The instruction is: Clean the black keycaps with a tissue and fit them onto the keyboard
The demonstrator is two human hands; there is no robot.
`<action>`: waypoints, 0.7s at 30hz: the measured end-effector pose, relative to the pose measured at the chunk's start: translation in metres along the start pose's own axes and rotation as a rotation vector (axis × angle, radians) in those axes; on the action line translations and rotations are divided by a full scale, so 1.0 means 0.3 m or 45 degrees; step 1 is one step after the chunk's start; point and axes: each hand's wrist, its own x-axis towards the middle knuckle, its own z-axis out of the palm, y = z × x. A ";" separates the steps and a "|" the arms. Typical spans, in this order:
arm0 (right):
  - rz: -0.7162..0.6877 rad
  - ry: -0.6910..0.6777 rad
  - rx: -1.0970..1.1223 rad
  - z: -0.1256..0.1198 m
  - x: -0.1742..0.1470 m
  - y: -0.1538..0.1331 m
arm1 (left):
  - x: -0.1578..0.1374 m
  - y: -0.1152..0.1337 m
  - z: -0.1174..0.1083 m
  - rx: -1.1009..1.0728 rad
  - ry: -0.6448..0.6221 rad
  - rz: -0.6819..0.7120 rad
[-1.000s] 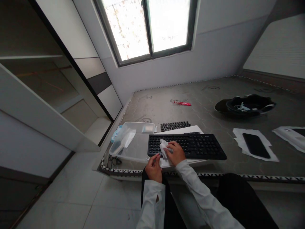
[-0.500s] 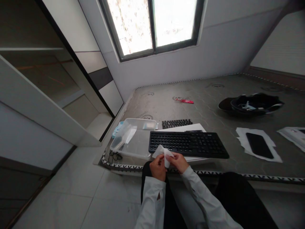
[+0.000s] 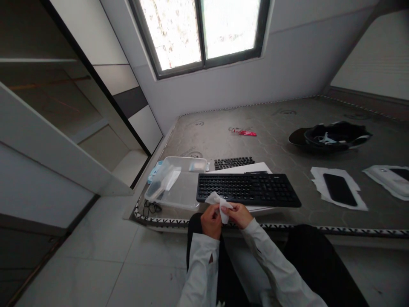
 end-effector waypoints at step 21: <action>0.059 -0.016 -0.380 -0.060 -0.019 -0.020 | 0.002 0.010 -0.006 -0.107 -0.034 0.043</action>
